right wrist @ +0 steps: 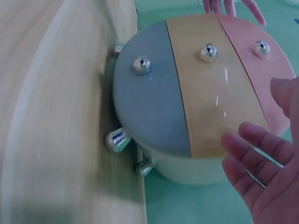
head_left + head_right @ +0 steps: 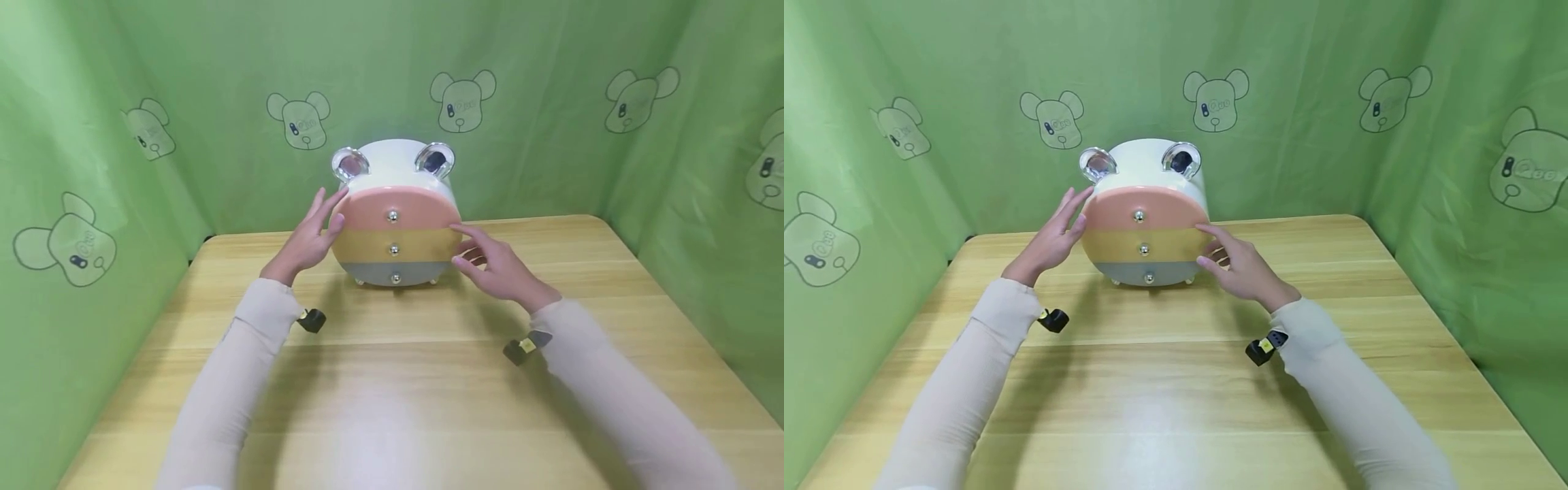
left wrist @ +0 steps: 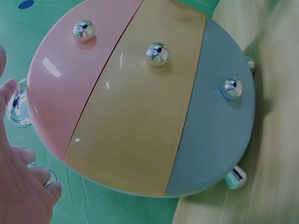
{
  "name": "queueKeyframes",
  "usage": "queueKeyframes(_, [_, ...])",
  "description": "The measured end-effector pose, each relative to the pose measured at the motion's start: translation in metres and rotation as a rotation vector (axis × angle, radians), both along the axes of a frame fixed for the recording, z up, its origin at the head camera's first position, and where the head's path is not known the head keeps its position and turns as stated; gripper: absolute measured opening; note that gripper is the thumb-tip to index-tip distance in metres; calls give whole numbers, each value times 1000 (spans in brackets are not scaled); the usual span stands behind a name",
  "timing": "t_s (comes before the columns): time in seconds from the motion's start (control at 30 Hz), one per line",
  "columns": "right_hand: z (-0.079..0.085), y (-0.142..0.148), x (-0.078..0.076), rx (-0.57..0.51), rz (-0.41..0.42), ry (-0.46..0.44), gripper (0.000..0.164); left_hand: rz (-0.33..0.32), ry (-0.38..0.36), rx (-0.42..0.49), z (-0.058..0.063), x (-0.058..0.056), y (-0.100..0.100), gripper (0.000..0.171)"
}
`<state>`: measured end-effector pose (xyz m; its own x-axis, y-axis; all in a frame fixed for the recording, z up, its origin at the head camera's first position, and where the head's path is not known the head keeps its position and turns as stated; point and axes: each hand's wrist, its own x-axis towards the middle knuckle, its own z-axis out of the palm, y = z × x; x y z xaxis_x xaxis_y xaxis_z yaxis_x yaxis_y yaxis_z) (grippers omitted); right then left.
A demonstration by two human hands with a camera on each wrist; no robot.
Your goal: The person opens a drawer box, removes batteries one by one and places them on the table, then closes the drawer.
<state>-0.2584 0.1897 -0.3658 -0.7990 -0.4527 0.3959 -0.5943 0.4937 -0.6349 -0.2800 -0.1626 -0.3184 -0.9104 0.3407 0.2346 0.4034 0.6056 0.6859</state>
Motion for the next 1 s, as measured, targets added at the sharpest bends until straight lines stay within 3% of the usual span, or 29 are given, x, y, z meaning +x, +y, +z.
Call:
queueKeyframes(0.6, [38,-48,-15,16,84,-6,54,-70,-28,27,13,-24,19,53])
queueKeyframes(1.0, [44,-70,-26,-7,123,7,49,-65,-73,135,16,-36,20,51])
